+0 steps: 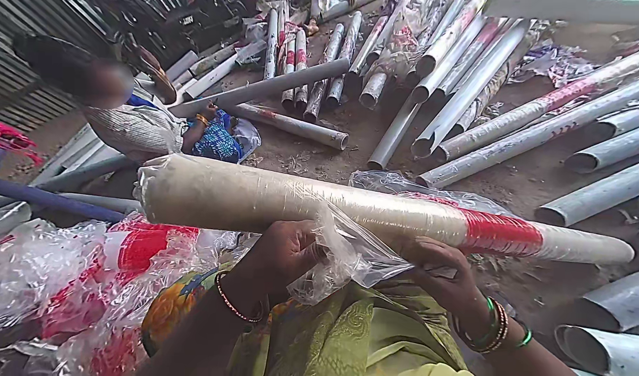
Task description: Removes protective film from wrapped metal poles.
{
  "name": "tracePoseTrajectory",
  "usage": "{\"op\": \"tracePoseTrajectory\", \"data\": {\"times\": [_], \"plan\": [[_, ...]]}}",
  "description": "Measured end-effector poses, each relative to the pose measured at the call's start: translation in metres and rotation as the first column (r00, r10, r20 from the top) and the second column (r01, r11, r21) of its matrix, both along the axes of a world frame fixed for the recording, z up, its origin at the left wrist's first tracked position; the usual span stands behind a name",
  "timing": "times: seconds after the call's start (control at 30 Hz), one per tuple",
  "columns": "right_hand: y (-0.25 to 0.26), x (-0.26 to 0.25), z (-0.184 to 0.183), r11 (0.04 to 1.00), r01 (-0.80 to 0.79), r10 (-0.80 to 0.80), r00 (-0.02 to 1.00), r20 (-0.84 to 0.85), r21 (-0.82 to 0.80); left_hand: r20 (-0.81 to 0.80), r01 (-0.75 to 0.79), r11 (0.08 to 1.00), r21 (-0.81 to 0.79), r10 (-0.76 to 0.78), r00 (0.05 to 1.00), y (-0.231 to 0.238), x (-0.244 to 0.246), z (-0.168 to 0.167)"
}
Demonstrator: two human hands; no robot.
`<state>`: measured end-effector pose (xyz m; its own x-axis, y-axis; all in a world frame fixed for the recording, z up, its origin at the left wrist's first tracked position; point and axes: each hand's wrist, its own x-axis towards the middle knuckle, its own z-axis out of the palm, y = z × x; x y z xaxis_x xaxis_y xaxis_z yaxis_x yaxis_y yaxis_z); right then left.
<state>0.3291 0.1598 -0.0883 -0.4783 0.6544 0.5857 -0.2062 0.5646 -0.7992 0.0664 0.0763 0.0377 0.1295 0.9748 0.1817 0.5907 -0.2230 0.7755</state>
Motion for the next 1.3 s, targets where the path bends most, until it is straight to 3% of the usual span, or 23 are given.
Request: {"op": "tracePoseTrajectory", "data": {"times": [0.1, 0.17, 0.23, 0.3, 0.4, 0.53, 0.63, 0.73, 0.83, 0.93, 1.03, 1.3], "plan": [[-0.006, -0.002, 0.001, 0.966, 0.057, -0.081, 0.993, 0.089, 0.251, -0.056, 0.022, 0.999, -0.05, -0.024, 0.998, -0.007, 0.003, 0.003], [-0.009, -0.002, -0.001, 0.922, 0.065, -0.132, 0.98, 0.152, 0.382, -0.006, 0.084, 0.977, -0.196, -0.087, 0.996, -0.011, 0.0, 0.007], [-0.014, -0.003, -0.004, 0.893, 0.044, -0.155, 0.964, 0.215, 0.447, 0.168, 0.222, 0.919, -0.327, -0.174, 0.97, -0.014, -0.008, 0.007], [-0.018, -0.004, -0.007, 0.876, 0.027, -0.184, 0.941, 0.283, 0.482, 0.377, 0.363, 0.864, -0.348, -0.226, 0.898, -0.015, -0.014, -0.005], [-0.023, -0.004, -0.009, 0.89, 0.006, -0.192, 0.911, 0.365, 0.455, 0.445, 0.311, 0.882, -0.354, -0.133, 0.885, -0.022, -0.009, -0.022], [-0.023, 0.006, -0.001, 0.93, 0.008, -0.176, 0.887, 0.426, 0.367, 0.4, 0.161, 0.945, -0.285, -0.035, 0.916, -0.029, 0.002, -0.031], [-0.022, 0.022, 0.017, 0.968, 0.172, -0.24, 0.849, 0.471, 0.182, 0.338, 0.134, 0.975, -0.179, -0.068, 0.939, -0.027, -0.002, -0.038], [-0.019, 0.031, 0.038, 0.933, 0.352, -0.317, 0.707, 0.632, 0.073, 0.312, 0.128, 0.983, -0.129, -0.083, 0.947, -0.026, -0.005, -0.041], [-0.016, 0.033, 0.054, 0.94, 0.339, -0.203, 0.648, 0.734, -0.04, 0.301, 0.14, 0.985, -0.106, -0.102, 0.948, -0.025, -0.007, -0.043], [-0.013, 0.037, 0.059, 0.971, 0.203, -0.057, 0.706, 0.706, -0.125, 0.279, 0.165, 0.983, -0.081, -0.137, 0.95, -0.023, -0.01, -0.045], [-0.014, 0.035, 0.064, 0.992, 0.096, -0.011, 0.724, 0.69, -0.086, 0.273, 0.189, 0.98, -0.06, -0.166, 0.948, -0.023, -0.013, -0.047], [-0.006, 0.035, 0.064, 0.985, -0.014, -0.105, 0.738, 0.667, 0.171, 0.21, 0.209, 0.978, -0.004, -0.204, 0.956, -0.019, -0.015, -0.049]]}}
